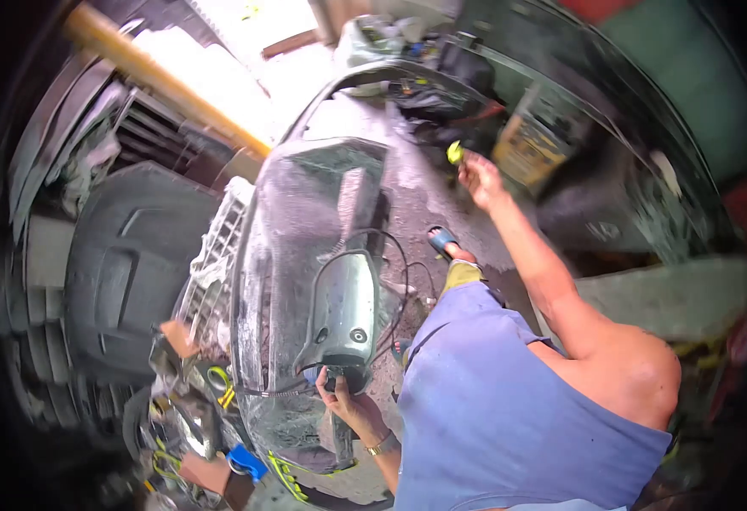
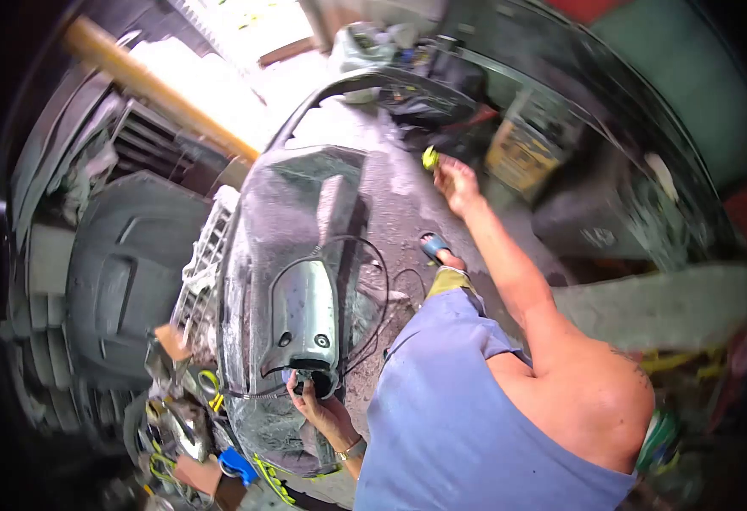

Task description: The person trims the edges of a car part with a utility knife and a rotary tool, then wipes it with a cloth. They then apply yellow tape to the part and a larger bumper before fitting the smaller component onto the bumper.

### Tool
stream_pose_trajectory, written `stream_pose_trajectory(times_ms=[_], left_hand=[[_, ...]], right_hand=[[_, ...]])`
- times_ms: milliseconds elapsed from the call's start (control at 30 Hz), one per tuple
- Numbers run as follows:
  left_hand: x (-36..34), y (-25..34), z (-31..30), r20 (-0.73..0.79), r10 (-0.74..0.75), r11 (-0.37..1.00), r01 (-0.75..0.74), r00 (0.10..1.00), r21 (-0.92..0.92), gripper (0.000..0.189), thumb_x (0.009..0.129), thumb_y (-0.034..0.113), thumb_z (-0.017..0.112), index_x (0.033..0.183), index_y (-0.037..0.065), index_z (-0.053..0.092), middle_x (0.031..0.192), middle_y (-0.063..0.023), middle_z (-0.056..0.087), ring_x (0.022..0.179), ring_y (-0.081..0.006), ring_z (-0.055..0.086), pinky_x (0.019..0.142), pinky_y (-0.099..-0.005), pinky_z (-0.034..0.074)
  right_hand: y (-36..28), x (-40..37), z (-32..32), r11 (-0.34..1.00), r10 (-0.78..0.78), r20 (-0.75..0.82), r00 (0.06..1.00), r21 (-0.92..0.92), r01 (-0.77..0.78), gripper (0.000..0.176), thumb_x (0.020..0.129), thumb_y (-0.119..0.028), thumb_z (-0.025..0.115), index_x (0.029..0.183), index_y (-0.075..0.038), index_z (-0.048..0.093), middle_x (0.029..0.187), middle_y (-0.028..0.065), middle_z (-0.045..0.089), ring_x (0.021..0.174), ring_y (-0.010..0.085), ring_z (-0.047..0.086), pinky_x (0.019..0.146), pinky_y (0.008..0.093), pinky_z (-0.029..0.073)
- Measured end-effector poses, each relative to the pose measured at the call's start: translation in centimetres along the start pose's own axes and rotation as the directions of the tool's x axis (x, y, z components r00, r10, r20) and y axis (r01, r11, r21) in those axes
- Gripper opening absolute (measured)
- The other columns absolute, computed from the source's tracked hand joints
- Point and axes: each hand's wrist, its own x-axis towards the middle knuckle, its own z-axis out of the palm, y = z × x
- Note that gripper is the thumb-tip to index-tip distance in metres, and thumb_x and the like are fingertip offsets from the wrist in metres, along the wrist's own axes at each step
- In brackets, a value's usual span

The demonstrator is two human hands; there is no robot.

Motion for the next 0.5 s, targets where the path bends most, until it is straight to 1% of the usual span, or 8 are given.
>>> stream_pose_trajectory(times_ms=[133, 167, 200, 233, 267, 333, 367, 500], left_hand=[[1.3, -2.3, 7.2, -0.191, 0.064, 0.998, -0.06, 0.98, 0.026, 0.029, 0.083, 0.002, 0.06, 0.112, 0.002, 0.056, 0.104, -0.0098, 0.06, 0.092, -0.0175, 0.059, 0.082, -0.03, 0.049], [1.4, -2.7, 9.4, -0.288, 0.088, 0.996, -0.079, 0.954, 0.042, 0.029, 0.082, 0.002, 0.061, 0.111, 0.002, 0.057, 0.103, -0.01, 0.06, 0.092, -0.0179, 0.059, 0.083, -0.0299, 0.049], [1.4, -2.9, 11.2, -0.369, 0.058, 0.998, -0.065, 0.927, -0.006, 0.029, 0.082, 0.003, 0.063, 0.11, 0.002, 0.058, 0.103, -0.0098, 0.06, 0.091, -0.0186, 0.06, 0.08, -0.0311, 0.05], [1.4, -3.4, 12.6, -0.396, 0.054, 0.993, -0.09, 0.917, -0.073, 0.03, 0.082, 0.004, 0.064, 0.111, 0.004, 0.057, 0.103, -0.0098, 0.061, 0.086, -0.0197, 0.062, 0.07, -0.0337, 0.055], [1.2, -3.1, 14.1, -0.426, -0.015, 0.983, -0.064, 0.904, -0.171, 0.031, 0.082, 0.005, 0.064, 0.112, 0.005, 0.055, 0.103, -0.0101, 0.061, 0.081, -0.021, 0.064, 0.059, -0.0364, 0.058], [0.4, -3.7, 15.8, -0.472, -0.007, 0.961, -0.124, 0.881, -0.247, 0.032, 0.083, 0.006, 0.064, 0.112, 0.006, 0.053, 0.103, -0.0106, 0.062, 0.081, -0.022, 0.066, 0.053, -0.0375, 0.059], [-0.1, -4.2, 16.1, -0.522, 0.02, 0.956, -0.169, 0.853, -0.239, 0.032, 0.083, 0.006, 0.064, 0.112, 0.006, 0.053, 0.103, -0.0106, 0.062, 0.081, -0.022, 0.066, 0.053, -0.0375, 0.059], [-1.2, -5.4, 16.5, -0.595, 0.058, 0.929, -0.262, 0.801, -0.261, 0.031, 0.084, 0.007, 0.063, 0.113, 0.007, 0.053, 0.102, -0.01, 0.062, 0.083, -0.0218, 0.065, 0.058, -0.0381, 0.058]], right_hand=[[-4.9, 19.7, 8.5, 0.963, 0.171, 0.243, 0.955, 0.164, -0.214, 0.01, 0.08, -0.014, 0.068, 0.086, -0.009, 0.063, 0.08, 0.0067, 0.065, 0.059, 0.0168, 0.059, 0.055, 0.0293, 0.051], [-6.1, 24.6, 11.2, 1.0, -0.011, 0.179, 0.984, -0.013, 0.014, 0.009, 0.083, -0.018, 0.063, 0.087, -0.009, 0.062, 0.079, 0.0057, 0.064, 0.06, 0.0157, 0.059, 0.055, 0.0303, 0.051], [-8.0, 34.8, 9.4, 0.937, 0.196, 0.539, 0.819, 0.144, -0.319, 0.009, 0.083, -0.016, 0.063, 0.088, -0.009, 0.061, 0.078, 0.0052, 0.064, 0.061, 0.015, 0.059, 0.056, 0.0298, 0.052], [-9.9, 41.2, 11.0, 0.999, 0.043, 0.137, 0.99, -0.011, -0.042, 0.012, 0.086, -0.011, 0.057, 0.095, -0.003, 0.061, 0.08, 0.0098, 0.062, 0.069, 0.0184, 0.06, 0.06, 0.0291, 0.05], [-12.2, 54.5, 7.9, 0.989, 0.145, 0.367, 0.919, -0.076, -0.126, 0.016, 0.086, -0.003, 0.051, 0.097, 0.004, 0.059, 0.095, 0.0177, 0.064, 0.08, 0.025, 0.063, 0.07, 0.0339, 0.054], [-16.4, 65.3, 10.4, 0.998, 0.031, 0.449, 0.893, 0.034, -0.051, 0.027, 0.087, 0.003, 0.043, 0.107, 0.016, 0.055, 0.12, 0.0275, 0.055, 0.106, 0.0342, 0.058, 0.097, 0.0426, 0.047], [-19.8, 69.1, 10.3, 0.999, -0.017, 0.525, 0.851, -0.028, 0.037, 0.028, 0.088, 0.001, 0.044, 0.11, 0.015, 0.053, 0.121, 0.0262, 0.054, 0.106, 0.0325, 0.058, 0.097, 0.0411, 0.047], [-16.2, 55.6, 18.1, 0.993, 0.009, 0.82, 0.572, -0.075, 0.091, 0.035, 0.092, -0.009, 0.045, 0.121, 0.009, 0.049, 0.126, 0.0206, 0.052, 0.108, 0.0254, 0.057, 0.095, 0.0348, 0.046]])
